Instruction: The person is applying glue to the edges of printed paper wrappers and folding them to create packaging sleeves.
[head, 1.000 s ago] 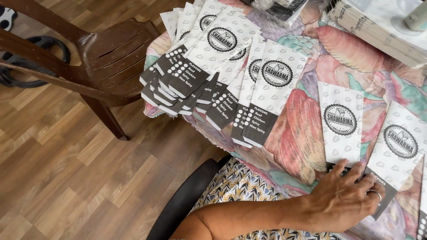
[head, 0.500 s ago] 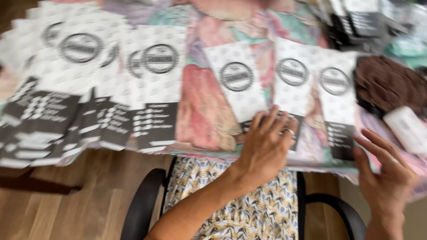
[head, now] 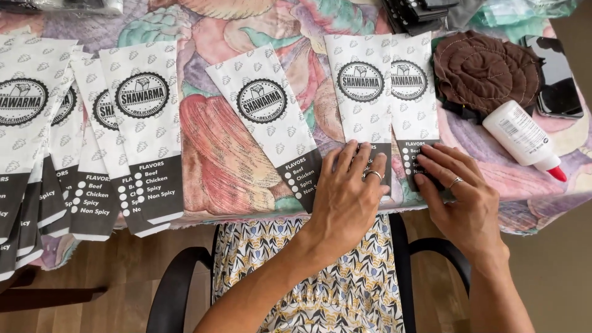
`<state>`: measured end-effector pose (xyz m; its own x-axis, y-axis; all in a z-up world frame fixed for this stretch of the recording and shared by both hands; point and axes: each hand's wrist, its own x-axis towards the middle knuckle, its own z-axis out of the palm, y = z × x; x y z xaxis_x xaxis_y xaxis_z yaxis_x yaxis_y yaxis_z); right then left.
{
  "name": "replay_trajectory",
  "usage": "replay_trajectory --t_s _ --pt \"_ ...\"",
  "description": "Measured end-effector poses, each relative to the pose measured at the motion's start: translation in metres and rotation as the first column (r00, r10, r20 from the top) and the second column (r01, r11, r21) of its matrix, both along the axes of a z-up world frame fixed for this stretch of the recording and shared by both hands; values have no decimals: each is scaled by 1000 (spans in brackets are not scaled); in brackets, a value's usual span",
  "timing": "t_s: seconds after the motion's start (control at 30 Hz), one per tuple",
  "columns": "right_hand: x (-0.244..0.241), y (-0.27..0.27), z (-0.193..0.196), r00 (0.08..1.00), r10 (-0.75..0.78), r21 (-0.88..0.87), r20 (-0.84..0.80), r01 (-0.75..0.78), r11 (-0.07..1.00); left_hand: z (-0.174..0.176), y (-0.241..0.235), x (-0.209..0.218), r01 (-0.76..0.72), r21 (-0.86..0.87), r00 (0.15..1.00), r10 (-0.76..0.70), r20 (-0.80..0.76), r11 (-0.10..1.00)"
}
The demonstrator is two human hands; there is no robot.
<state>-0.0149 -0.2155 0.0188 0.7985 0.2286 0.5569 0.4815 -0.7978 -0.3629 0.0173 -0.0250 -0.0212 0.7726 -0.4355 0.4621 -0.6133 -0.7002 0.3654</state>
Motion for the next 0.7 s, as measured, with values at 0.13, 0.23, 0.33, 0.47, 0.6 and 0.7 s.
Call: replay_trajectory --t_s 0.13,0.23,0.33,0.47,0.6,0.7 --pt "-6 4 3 998 0 16 65 -1 1000 12 21 -10 45 -51 999 -44 27 998" --pt "-6 13 5 979 192 45 69 -195 980 17 34 -16 173 -146 984 -163 76 974" --pt "-2 24 6 925 375 68 59 -379 923 10 37 -16 232 -185 972 -221 80 955" --pt "1 28 6 918 388 50 79 -392 918 2 36 -19 245 -176 969 -234 81 953" --pt "-1 29 7 919 386 60 78 -390 919 2 35 -24 224 -162 973 -213 86 961" --pt "0 27 3 921 382 47 78 -386 921 7 34 -24 206 -212 977 -190 92 955"
